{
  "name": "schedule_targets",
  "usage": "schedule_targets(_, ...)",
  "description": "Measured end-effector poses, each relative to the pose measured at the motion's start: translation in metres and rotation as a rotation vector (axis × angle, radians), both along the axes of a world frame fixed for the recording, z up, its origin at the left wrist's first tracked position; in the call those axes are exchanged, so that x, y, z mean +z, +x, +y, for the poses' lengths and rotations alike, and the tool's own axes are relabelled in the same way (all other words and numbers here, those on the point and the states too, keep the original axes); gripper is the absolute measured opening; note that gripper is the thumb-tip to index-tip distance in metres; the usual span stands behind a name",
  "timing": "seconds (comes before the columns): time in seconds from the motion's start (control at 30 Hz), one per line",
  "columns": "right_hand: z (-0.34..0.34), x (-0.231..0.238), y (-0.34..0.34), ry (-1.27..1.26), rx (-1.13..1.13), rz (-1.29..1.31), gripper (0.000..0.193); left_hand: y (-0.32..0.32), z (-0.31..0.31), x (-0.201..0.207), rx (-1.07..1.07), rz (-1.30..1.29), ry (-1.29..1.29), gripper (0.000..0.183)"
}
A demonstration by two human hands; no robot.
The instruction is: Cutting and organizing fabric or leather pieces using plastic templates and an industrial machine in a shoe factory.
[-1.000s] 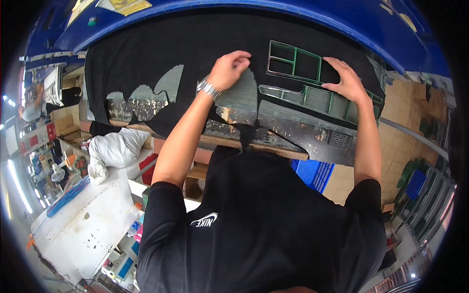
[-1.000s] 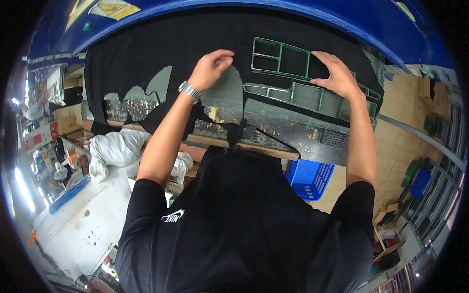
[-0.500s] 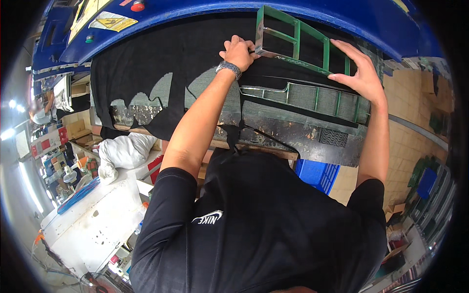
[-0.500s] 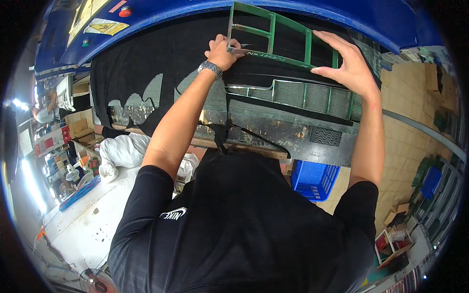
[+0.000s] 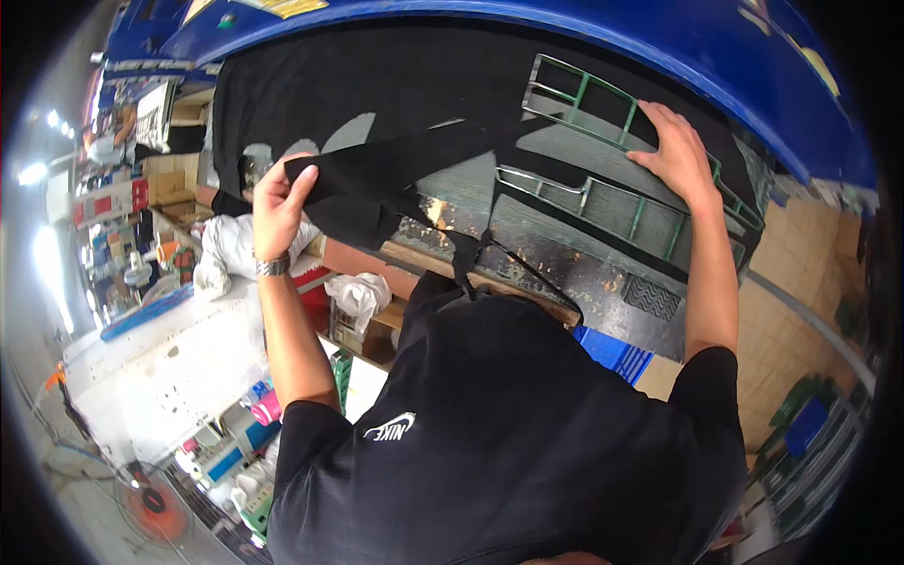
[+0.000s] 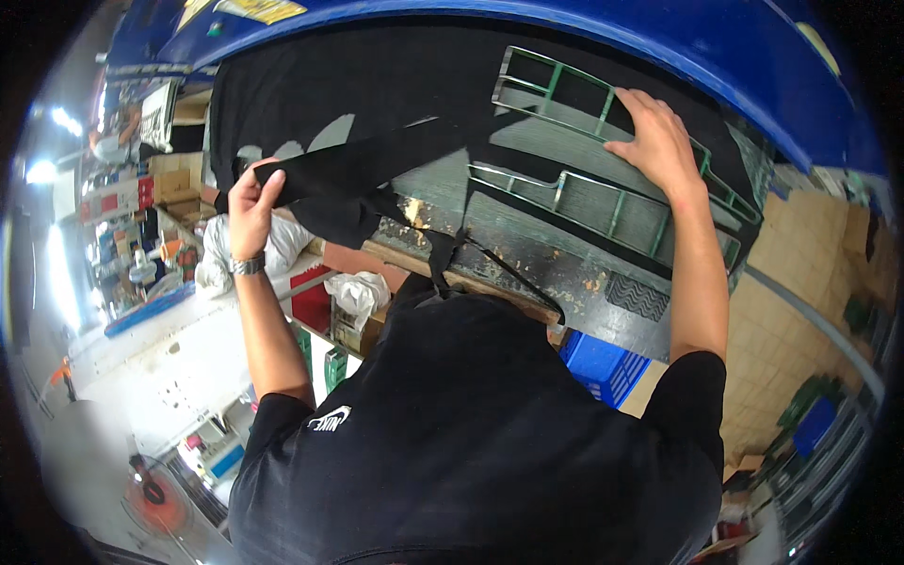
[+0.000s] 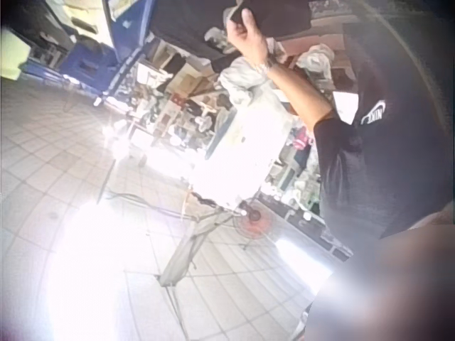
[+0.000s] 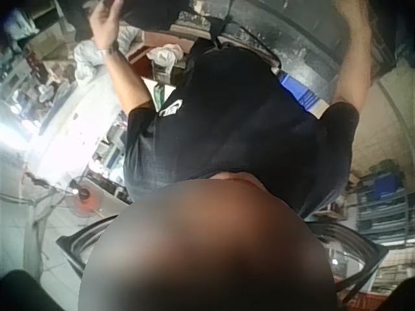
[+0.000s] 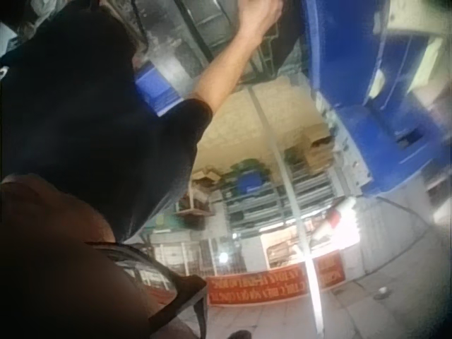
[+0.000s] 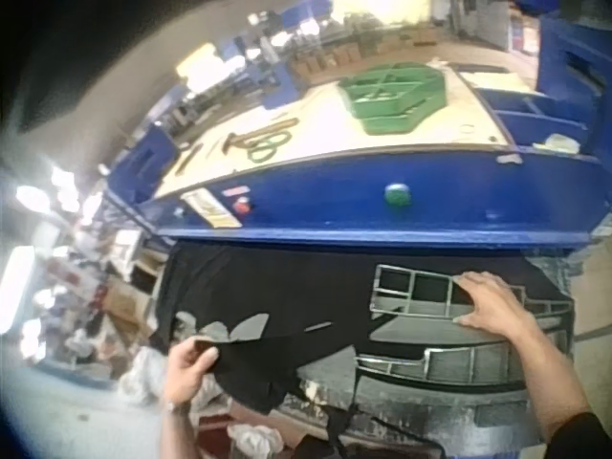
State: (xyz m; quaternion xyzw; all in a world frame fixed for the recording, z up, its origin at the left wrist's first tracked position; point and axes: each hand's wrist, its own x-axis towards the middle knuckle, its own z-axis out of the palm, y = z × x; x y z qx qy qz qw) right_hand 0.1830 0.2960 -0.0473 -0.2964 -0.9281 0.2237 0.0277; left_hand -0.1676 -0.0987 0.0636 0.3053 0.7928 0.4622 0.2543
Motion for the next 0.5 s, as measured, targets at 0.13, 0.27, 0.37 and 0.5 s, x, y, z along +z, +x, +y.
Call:
schedule_targets(0.13, -0.007, 0.003, -0.017, -0.022, -0.072, -0.073, 0.080, 0.011, -0.034, 0.056, 0.009, 0.134, -0.063, 0.018)
schedule_targets(0.27, -0.071, 0.034, -0.079, 0.065, 0.250, 0.242, 0.083, 0.039, -0.028, 0.091, -0.110, 0.247, -0.036, 0.016)
schedule_targets(0.37, -0.150, 0.086, -0.153, -0.280, 0.614, 0.571, 0.079, 0.045, -0.026, 0.102, -0.241, 0.292, -0.085, 0.017)
schedule_targets(0.5, -0.186, 0.112, -0.214, -0.648, 0.905, 0.255, 0.030, 0.035, -0.055, 0.099, -0.216, 0.397, 0.072, 0.019)
